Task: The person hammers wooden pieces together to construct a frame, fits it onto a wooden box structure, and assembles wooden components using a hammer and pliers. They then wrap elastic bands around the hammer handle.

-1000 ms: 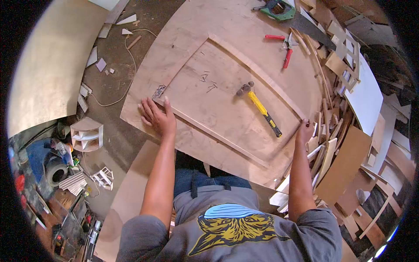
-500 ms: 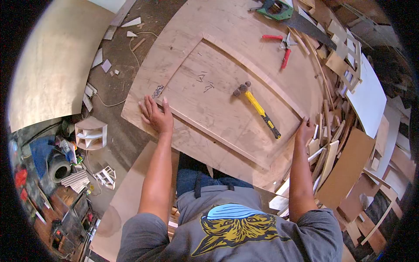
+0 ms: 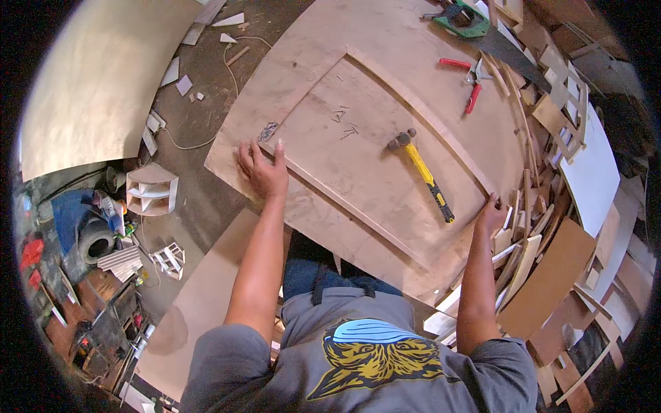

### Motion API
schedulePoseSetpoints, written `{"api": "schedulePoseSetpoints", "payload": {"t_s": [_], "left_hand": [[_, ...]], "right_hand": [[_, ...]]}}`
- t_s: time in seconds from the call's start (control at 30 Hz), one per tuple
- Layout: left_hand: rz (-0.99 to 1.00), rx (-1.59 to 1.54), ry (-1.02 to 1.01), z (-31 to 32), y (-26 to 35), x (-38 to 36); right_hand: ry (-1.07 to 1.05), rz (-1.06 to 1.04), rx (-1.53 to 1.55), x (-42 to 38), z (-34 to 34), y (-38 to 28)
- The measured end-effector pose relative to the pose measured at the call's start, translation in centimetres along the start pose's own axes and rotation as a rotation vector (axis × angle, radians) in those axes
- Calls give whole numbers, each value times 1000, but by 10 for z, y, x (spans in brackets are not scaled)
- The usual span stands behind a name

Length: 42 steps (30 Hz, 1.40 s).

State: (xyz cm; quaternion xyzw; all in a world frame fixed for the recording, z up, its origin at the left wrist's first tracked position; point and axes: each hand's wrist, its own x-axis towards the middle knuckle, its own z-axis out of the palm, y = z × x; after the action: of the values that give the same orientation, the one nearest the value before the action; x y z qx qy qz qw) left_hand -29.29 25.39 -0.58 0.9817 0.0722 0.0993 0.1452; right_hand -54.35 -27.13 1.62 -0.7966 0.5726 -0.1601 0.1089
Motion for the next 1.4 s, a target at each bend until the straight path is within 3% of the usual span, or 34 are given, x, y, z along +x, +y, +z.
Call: {"api": "schedulePoseSetpoints", "payload": {"t_s": [0.47, 0.57, 0.87, 1.07, 1.27, 1.4], "left_hand": [[57, -121, -8, 9, -11, 0], [53, -142, -11, 8, -9, 1], [64, -114, -28, 3, -5, 2], [52, -133, -37, 3, -4, 2], [55, -97, -45, 1, -4, 1], [24, -84, -91, -6, 2, 3]], "right_hand": [[33, -131, -66, 11, 12, 26], [-3, -50, -45, 11, 12, 24], [13, -95, -90, 10, 9, 19], [-132, 25, -69, 6, -8, -8], [-78, -32, -26, 5, -2, 0], [-94, 46, 29, 10, 3, 10]]}}
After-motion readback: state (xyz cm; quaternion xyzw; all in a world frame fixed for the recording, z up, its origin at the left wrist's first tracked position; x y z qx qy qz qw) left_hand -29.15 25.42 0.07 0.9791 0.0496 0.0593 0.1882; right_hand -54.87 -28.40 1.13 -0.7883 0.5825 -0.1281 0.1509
